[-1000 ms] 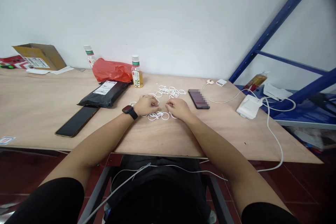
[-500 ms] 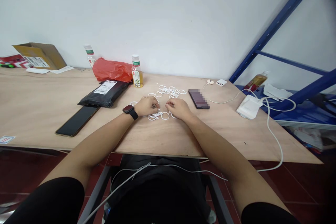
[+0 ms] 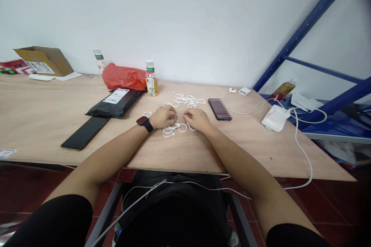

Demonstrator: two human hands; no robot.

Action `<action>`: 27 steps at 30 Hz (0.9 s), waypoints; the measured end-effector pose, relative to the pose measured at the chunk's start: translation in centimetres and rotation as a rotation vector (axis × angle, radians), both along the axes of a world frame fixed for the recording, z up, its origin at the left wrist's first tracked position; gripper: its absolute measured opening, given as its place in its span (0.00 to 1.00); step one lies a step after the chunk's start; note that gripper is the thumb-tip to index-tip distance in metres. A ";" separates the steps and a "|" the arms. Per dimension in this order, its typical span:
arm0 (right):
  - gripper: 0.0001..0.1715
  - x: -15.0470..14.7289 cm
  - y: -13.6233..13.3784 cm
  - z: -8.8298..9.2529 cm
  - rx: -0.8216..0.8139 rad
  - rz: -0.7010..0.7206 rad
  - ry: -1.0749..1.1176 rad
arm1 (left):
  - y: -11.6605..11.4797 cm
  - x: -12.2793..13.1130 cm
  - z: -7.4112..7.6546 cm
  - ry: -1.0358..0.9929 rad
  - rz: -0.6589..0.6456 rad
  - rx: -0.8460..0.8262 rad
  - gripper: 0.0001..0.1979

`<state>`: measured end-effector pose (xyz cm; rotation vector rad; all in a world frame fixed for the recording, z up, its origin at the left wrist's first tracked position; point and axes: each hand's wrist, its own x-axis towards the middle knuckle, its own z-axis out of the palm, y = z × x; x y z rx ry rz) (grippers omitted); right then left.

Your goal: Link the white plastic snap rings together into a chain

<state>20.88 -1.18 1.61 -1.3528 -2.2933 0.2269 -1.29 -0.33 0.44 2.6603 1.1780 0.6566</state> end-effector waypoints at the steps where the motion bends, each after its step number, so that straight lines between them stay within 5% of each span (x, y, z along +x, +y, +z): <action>1: 0.07 0.0 0.0 0.0 -0.002 -0.001 0.001 | 0.0 0.0 0.0 -0.012 0.002 0.003 0.06; 7: 0.08 0.1 0.0 -0.1 0.003 0.005 -0.001 | 0.4 0.1 0.0 -0.110 -0.006 0.023 0.10; 17: 0.07 0.1 0.1 -0.2 0.006 0.001 0.017 | 1.1 -0.9 -0.3 -0.041 0.454 0.037 0.12; 27: 0.07 0.1 0.1 -0.1 -0.005 -0.007 0.023 | 0.9 -0.9 0.2 0.085 0.421 -0.018 0.09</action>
